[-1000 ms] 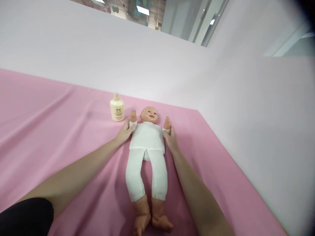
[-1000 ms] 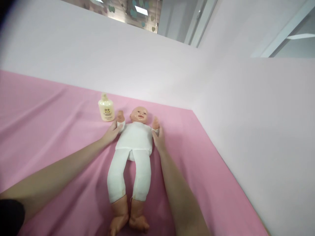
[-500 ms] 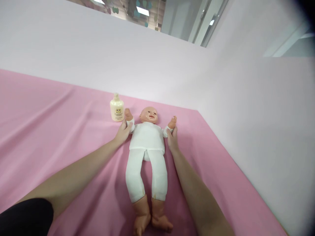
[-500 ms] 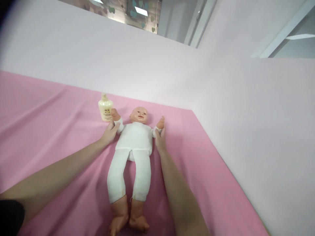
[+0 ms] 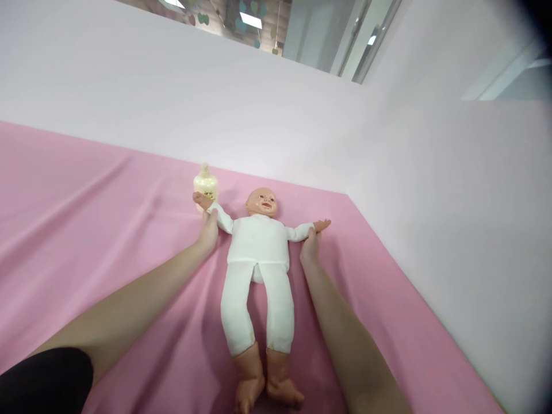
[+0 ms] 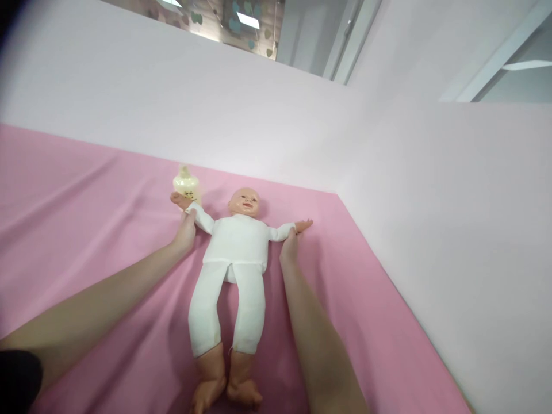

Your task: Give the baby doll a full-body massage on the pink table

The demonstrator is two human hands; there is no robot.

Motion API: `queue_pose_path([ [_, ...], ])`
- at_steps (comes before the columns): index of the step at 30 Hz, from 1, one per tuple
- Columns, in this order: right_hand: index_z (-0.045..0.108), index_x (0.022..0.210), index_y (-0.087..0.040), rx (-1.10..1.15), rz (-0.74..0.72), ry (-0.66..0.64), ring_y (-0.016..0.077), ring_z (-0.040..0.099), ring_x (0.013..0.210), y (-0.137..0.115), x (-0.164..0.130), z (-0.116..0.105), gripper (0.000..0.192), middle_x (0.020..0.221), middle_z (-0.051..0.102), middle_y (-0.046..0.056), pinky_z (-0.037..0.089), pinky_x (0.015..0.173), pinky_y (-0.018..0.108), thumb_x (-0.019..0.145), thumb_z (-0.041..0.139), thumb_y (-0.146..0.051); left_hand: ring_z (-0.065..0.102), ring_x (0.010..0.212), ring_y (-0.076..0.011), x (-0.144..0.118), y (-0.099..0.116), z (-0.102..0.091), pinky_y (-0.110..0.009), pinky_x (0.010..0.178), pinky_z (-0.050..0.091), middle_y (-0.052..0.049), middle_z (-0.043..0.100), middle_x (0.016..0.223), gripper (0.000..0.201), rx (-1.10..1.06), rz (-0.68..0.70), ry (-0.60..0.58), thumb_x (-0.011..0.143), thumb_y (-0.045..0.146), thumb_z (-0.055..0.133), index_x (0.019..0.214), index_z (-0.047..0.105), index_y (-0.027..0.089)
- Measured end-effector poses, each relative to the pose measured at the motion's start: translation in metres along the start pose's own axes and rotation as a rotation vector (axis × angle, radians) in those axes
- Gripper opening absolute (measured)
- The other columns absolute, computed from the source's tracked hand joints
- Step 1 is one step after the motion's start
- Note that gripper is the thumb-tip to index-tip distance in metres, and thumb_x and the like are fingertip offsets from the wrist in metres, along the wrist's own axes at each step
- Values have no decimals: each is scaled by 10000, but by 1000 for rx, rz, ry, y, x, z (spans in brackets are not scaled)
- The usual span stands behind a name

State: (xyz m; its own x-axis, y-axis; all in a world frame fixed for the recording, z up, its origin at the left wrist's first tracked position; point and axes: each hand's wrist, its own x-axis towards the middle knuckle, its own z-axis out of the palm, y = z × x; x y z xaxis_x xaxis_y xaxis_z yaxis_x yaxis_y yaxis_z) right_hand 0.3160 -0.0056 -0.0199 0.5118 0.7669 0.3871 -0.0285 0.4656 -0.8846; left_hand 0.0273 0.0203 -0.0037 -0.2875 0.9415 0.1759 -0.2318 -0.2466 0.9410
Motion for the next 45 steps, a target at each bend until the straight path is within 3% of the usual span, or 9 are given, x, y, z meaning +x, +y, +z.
queue_pose_path([
  [4, 22, 1473, -227, -305, -1, -148, 199, 125, 1435, -16, -10, 9, 708, 1555, 98, 54, 150, 1161, 477, 889, 373, -415, 101, 1430, -178, -5, 0, 2, -392, 1177, 109, -39, 245, 1513, 625, 317, 198, -190, 890, 361, 433, 1443, 158, 267],
  [8, -77, 1467, -156, -538, -53, -302, 199, -27, 1444, -18, -17, 15, 735, 1559, -48, 88, 57, 1164, 487, 911, 325, -418, -8, 1433, -236, -6, -3, 2, -455, 1166, 37, -112, 94, 1553, 743, 578, 345, -348, 871, 305, 429, 1479, 35, 142],
  [11, -13, 1475, -143, -620, -86, -359, 199, 6, 1445, -12, -17, 14, 709, 1560, 8, 93, 96, 1167, 475, 902, 337, -370, 64, 1428, -253, -4, -5, 0, -449, 1164, 95, -126, 89, 1553, 698, 708, 337, -390, 886, 303, 381, 1481, 73, 109],
  [16, 289, 1428, -107, -727, -71, -380, 228, 231, 1405, -10, -11, 9, 599, 1502, 275, 120, 182, 1162, 448, 870, 362, -313, 234, 1396, -239, -4, -4, -3, -403, 1155, 189, -112, 259, 1511, 604, 831, 347, -410, 893, 313, 353, 1448, 262, 95],
  [24, 364, 1403, -135, -719, 102, -386, 257, 397, 1326, -21, -12, 9, 614, 1427, 417, 115, 301, 1102, 437, 840, 433, -372, 515, 1196, -280, -4, 4, 0, -447, 1031, 374, -78, 546, 1319, 501, 805, 207, -414, 882, 359, 370, 1334, 466, 166],
  [29, 389, 1385, -145, -700, 144, -377, 262, 378, 1338, -19, -10, 8, 621, 1428, 418, 115, 292, 1105, 446, 819, 473, -386, 529, 1166, -298, -3, 4, 0, -464, 1007, 380, -92, 569, 1286, 490, 826, 167, -392, 880, 372, 374, 1309, 491, 167],
  [34, 318, 1401, -205, -599, 47, -338, 245, 399, 1311, -19, -13, 10, 674, 1428, 412, 87, 321, 1091, 441, 786, 536, -376, 486, 1210, -285, -4, 2, 0, -456, 1029, 359, -105, 514, 1331, 558, 708, 199, -368, 851, 347, 451, 1378, 376, 182],
  [39, 81, 1449, -190, -489, -41, -230, 229, 492, 1208, -32, -21, 16, 871, 1356, 439, 146, 438, 985, 403, 758, 592, -334, 532, 1135, -241, -11, 8, 4, -412, 983, 412, -119, 535, 1245, 663, 503, 260, -289, 814, 361, 539, 1394, 270, 187],
  [45, 133, 1422, -186, -503, -261, -123, 234, 481, 1201, -45, -27, 19, 869, 1342, 418, 160, 409, 1007, 398, 742, 633, -390, 543, 1088, -228, -23, 22, 6, -403, 1008, 394, -99, 571, 1159, 556, 544, 462, -256, 762, 384, 582, 1246, 425, 159],
])
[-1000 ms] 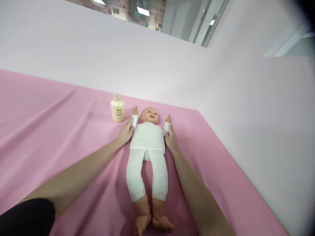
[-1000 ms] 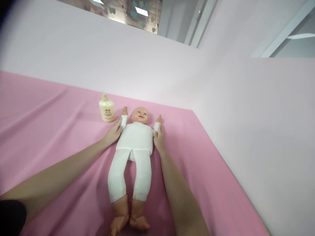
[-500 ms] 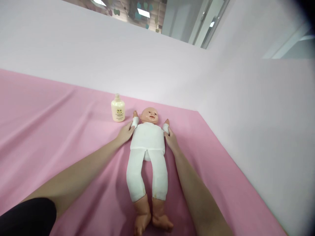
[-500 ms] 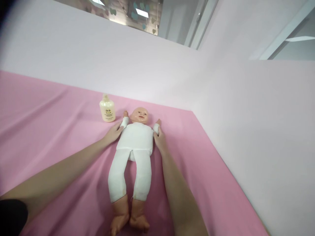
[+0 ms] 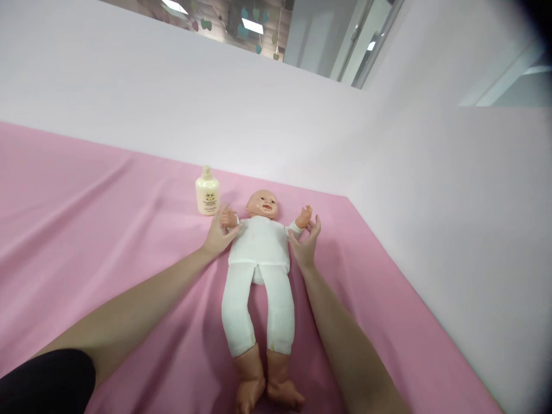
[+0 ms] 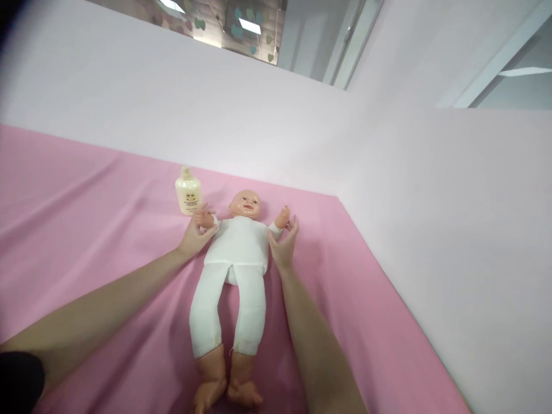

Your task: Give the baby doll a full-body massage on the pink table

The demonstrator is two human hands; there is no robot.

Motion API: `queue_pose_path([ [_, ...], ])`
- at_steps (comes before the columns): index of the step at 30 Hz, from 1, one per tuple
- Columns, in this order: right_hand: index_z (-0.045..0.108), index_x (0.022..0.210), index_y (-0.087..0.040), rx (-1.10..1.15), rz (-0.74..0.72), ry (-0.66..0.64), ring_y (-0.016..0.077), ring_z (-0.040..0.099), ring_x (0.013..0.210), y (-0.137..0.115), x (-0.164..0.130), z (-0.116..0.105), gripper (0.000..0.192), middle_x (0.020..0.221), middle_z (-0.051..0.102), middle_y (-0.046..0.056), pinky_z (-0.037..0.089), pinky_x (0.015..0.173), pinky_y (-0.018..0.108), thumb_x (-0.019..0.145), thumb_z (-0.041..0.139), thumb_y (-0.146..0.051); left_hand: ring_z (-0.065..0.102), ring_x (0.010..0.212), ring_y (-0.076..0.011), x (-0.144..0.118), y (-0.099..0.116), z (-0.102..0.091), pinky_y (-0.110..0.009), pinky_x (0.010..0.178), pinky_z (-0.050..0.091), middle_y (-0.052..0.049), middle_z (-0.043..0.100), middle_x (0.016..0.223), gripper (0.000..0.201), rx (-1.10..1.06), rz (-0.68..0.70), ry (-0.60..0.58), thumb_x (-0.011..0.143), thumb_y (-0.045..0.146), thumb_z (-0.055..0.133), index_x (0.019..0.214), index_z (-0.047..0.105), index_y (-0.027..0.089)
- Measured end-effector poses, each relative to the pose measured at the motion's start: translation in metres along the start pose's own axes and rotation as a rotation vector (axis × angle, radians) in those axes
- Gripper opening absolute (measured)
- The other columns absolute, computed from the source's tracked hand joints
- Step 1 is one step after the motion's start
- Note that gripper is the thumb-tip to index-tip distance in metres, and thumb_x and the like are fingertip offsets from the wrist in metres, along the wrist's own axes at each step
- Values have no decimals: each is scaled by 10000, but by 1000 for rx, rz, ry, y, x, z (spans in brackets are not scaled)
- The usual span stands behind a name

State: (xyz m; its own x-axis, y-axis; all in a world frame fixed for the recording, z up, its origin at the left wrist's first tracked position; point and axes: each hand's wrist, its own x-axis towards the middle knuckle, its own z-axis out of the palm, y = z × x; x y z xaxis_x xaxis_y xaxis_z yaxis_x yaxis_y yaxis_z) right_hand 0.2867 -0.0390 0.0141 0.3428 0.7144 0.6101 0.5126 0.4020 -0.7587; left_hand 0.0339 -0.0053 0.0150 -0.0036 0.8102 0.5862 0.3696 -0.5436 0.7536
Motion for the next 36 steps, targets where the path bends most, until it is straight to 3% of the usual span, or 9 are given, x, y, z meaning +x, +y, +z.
queue_pose_path([
  [3, 270, 1367, -168, -49, -82, -54, 253, 501, 1174, -1, -4, 1, 774, 1282, 485, 154, 381, 1032, 427, 732, 631, -422, 549, 1060, -238, -4, 8, -4, -405, 999, 397, -77, 608, 1092, 428, 113, 120, -144, 727, 405, 605, 1094, 549, 191],
  [6, 467, 1223, -197, -139, -171, -192, 254, 555, 1071, -5, -8, 1, 537, 1104, 600, 107, 411, 998, 432, 749, 600, -410, 555, 1047, -243, -7, 13, -7, -403, 988, 399, -69, 634, 1055, 331, 151, 246, -301, 735, 411, 595, 1004, 597, 218],
  [9, 537, 1143, -219, -174, -285, -336, 241, 571, 1025, -8, -10, -1, 387, 1021, 629, 80, 436, 971, 416, 781, 548, -356, 555, 1051, -241, -7, 15, -7, -395, 987, 396, -72, 631, 1069, 328, 155, 307, -357, 751, 399, 578, 1022, 590, 215],
  [12, 415, 1304, -200, -160, -327, -383, 245, 523, 1128, -7, -10, 0, 533, 1170, 580, 104, 397, 1019, 428, 799, 519, -332, 526, 1102, -253, -7, 11, -3, -411, 997, 382, -95, 593, 1160, 430, 202, 300, -339, 789, 385, 531, 1173, 518, 192],
  [17, 84, 1455, -102, -201, -167, -290, 263, 244, 1388, 7, -5, 8, 666, 1475, 271, 182, 242, 1124, 480, 895, 355, -339, 337, 1315, -305, -3, -7, 7, -483, 1085, 266, -208, 366, 1406, 629, 278, 172, -154, 894, 373, 393, 1418, 204, 79],
  [21, 24, 1469, -131, -237, -76, -322, 273, 98, 1433, 21, -1, 10, 668, 1542, 119, 142, 189, 1135, 525, 894, 315, -306, 130, 1410, -320, 2, -25, 11, -526, 1124, 155, -255, 149, 1502, 705, 300, 132, -99, 905, 325, 348, 1451, 5, 39],
  [24, 36, 1476, -175, -247, -44, -347, 255, 72, 1439, 30, 1, 9, 668, 1555, 85, 94, 180, 1142, 520, 882, 323, -287, -4, 1422, -321, 3, -32, 11, -537, 1130, 122, -245, 13, 1528, 743, 307, 93, -130, 882, 298, 365, 1453, -24, 23],
  [30, 200, 1454, -135, -263, 26, -359, 256, 163, 1423, 37, 2, 10, 621, 1525, 205, 121, 191, 1146, 505, 876, 342, -315, 185, 1407, -283, 4, -31, 8, -485, 1136, 183, -170, 215, 1517, 633, 323, -44, -285, 873, 288, 347, 1459, 194, 100],
  [36, 305, 1421, -115, -269, 109, -355, 263, 335, 1351, 35, 4, 5, 611, 1448, 364, 149, 265, 1120, 465, 863, 384, -352, 295, 1368, -282, 5, -23, 6, -502, 1110, 227, -136, 344, 1470, 569, 366, -125, -284, 867, 304, 361, 1411, 344, 136],
])
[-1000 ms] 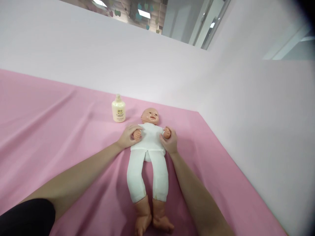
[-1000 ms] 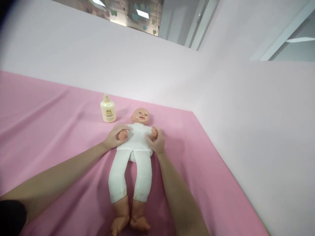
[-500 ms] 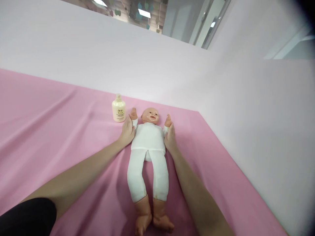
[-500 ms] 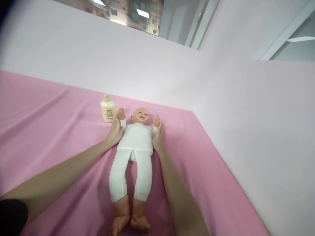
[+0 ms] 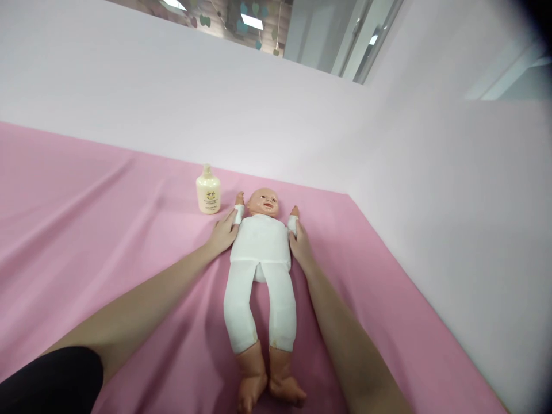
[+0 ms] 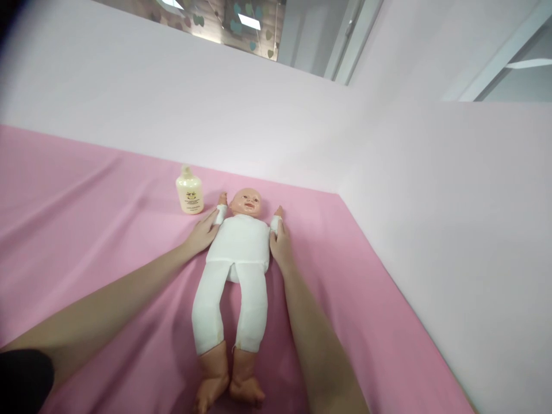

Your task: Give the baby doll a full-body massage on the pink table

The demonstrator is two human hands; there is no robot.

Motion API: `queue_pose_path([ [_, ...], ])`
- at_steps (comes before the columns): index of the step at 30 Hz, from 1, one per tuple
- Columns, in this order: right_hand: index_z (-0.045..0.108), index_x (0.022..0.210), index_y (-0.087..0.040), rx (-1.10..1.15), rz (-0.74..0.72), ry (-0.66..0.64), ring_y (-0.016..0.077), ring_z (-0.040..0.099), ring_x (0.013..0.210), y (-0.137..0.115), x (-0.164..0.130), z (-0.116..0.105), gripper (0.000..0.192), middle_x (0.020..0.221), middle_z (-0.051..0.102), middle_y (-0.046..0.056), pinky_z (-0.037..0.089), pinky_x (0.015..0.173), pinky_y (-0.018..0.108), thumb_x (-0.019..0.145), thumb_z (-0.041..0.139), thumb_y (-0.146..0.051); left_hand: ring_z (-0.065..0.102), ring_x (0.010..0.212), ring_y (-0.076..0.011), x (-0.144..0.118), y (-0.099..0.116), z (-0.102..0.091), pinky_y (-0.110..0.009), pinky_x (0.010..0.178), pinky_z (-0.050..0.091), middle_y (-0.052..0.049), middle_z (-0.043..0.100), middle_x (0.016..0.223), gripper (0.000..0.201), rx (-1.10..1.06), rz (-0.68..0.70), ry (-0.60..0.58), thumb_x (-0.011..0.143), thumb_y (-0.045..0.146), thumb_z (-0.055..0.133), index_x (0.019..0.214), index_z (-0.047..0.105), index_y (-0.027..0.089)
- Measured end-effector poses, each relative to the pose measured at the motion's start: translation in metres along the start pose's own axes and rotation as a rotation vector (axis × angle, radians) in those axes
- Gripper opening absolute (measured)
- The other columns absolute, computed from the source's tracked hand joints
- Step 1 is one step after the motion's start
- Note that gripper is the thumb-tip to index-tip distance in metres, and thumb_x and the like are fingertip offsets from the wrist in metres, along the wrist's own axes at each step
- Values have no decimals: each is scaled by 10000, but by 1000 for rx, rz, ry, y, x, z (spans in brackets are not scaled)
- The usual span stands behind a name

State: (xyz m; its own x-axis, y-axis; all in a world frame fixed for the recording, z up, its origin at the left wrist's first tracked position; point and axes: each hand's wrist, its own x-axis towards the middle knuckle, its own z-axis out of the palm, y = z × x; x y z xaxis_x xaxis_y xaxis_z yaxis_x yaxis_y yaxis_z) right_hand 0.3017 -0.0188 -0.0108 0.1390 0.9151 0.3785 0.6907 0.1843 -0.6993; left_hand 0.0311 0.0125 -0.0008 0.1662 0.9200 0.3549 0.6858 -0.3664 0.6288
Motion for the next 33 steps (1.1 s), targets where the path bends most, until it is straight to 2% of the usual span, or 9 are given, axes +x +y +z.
queue_pose_path([
  [3, 313, 1424, -143, 42, 42, -15, 265, 391, 1318, 0, -1, -2, 617, 1418, 416, 138, 317, 1087, 456, 864, 405, -384, 368, 1320, -315, 0, 1, -1, -556, 1079, 231, -129, 447, 1405, 543, 40, -73, -1, 865, 328, 384, 1388, 391, 180],
  [7, 325, 1421, -167, 79, 47, -11, 266, 429, 1291, 1, -1, -2, 622, 1394, 455, 124, 342, 1064, 457, 857, 430, -408, 463, 1234, -339, 1, -1, -1, -582, 1040, 258, -134, 556, 1298, 535, 64, -99, -3, 860, 345, 395, 1373, 418, 195],
  [13, 390, 1383, -164, 91, 91, -4, 273, 444, 1281, -2, 1, -4, 604, 1376, 479, 123, 336, 1068, 460, 832, 458, -401, 507, 1175, -345, 4, -5, 1, -568, 1005, 311, -131, 592, 1245, 509, 112, -111, 27, 848, 363, 408, 1326, 479, 204],
  [18, 388, 1364, -161, 113, 93, 0, 267, 426, 1290, -5, -1, -6, 600, 1389, 453, 132, 329, 1076, 464, 814, 481, -381, 499, 1183, -340, 3, -3, -1, -548, 1022, 310, -125, 573, 1264, 516, 31, -104, 22, 837, 354, 434, 1327, 454, 192],
  [20, 335, 1376, -165, 154, 55, 54, 253, 412, 1295, -7, -2, -5, 625, 1403, 424, 136, 344, 1069, 455, 807, 496, -370, 492, 1192, -313, 1, -1, -3, -502, 1025, 338, -127, 534, 1304, 549, -64, -69, 35, 830, 339, 454, 1350, 400, 172],
  [24, 147, 1416, -180, 257, -76, 187, 211, 441, 1259, -16, -6, -4, 733, 1400, 381, 156, 396, 1032, 399, 798, 521, -308, 507, 1169, -262, -3, 8, -6, -427, 998, 394, -143, 517, 1285, 688, -254, -6, 137, 808, 370, 523, 1404, 261, 150],
  [27, 102, 1418, -187, 262, -135, 279, 208, 470, 1217, -25, -10, -4, 796, 1360, 400, 161, 420, 1004, 381, 784, 565, -315, 500, 1170, -250, -8, 16, -9, -409, 1007, 386, -131, 524, 1255, 732, -277, 100, 199, 783, 382, 569, 1403, 248, 164],
  [30, 220, 1384, -178, 234, -205, 305, 207, 530, 1124, -32, -14, -5, 758, 1259, 491, 145, 440, 981, 372, 759, 614, -347, 523, 1118, -247, -14, 22, -12, -407, 1012, 376, -101, 571, 1167, 637, -199, 238, 191, 739, 403, 625, 1293, 405, 178],
  [33, 460, 1225, -201, 144, -284, 225, 201, 590, 980, -35, -17, -5, 524, 1058, 610, 83, 466, 940, 381, 752, 626, -354, 563, 1026, -225, -17, 26, -15, -388, 971, 402, -64, 627, 1042, 420, -139, 380, 102, 747, 412, 627, 1095, 537, 195],
])
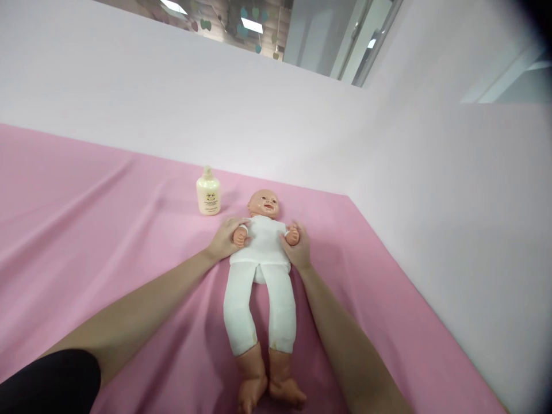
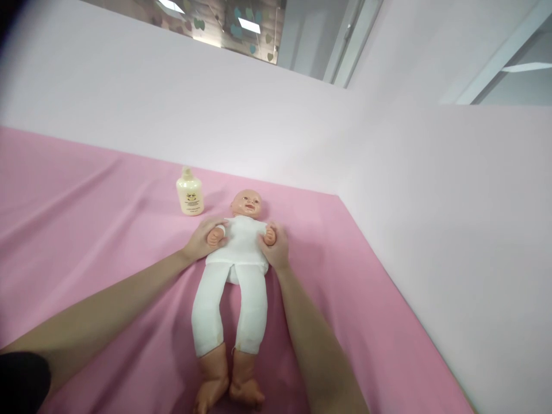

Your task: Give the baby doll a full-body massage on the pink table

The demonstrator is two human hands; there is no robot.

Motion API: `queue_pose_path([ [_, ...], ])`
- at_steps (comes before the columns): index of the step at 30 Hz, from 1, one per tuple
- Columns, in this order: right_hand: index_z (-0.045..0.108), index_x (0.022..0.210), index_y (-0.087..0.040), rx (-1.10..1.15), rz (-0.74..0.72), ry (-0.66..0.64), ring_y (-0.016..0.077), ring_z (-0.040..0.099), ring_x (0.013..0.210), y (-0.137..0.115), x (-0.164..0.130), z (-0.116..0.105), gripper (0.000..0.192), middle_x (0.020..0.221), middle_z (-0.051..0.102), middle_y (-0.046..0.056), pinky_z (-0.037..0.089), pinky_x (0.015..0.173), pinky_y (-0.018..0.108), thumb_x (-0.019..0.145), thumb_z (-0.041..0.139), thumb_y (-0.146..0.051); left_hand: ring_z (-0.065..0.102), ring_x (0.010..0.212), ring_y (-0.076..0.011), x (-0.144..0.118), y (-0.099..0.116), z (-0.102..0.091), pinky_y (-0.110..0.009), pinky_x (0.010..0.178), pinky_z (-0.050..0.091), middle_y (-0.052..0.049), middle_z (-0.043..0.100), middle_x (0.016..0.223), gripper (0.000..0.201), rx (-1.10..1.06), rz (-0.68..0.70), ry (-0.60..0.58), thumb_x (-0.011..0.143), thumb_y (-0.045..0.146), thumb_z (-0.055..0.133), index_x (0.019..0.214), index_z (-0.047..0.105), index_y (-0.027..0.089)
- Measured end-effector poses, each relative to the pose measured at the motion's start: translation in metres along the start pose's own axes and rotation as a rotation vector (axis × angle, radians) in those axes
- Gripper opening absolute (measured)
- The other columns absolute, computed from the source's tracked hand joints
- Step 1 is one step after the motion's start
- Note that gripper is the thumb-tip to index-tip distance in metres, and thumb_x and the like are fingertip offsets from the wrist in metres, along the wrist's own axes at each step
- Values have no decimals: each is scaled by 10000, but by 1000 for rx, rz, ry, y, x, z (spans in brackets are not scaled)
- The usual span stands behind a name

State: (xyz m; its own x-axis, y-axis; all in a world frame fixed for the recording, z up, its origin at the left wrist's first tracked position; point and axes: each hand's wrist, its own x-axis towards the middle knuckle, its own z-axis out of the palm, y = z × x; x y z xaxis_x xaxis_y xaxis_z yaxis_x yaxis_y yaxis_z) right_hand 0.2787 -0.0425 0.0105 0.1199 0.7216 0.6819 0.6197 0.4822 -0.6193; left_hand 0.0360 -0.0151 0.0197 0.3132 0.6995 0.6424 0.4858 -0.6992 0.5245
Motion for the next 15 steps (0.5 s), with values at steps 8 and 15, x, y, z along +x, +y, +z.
queue_pose_path([
  [8, 309, 1373, -173, -42, -91, -100, 243, 532, 1136, 9, -1, 4, 645, 1213, 550, 140, 430, 997, 444, 818, 567, -376, 533, 1106, -263, 1, -8, 6, -439, 981, 402, -134, 576, 1168, 494, 17, -10, 6, 827, 382, 532, 1244, 443, 134],
  [15, -10, 1470, -187, -145, -3, -132, 254, 127, 1429, 29, 2, 8, 618, 1527, 138, 136, 233, 1121, 532, 936, 278, -303, 191, 1397, -304, 3, -32, 17, -523, 1099, 248, -226, 192, 1502, 676, 82, -83, 52, 906, 219, 340, 1469, -11, 85],
])
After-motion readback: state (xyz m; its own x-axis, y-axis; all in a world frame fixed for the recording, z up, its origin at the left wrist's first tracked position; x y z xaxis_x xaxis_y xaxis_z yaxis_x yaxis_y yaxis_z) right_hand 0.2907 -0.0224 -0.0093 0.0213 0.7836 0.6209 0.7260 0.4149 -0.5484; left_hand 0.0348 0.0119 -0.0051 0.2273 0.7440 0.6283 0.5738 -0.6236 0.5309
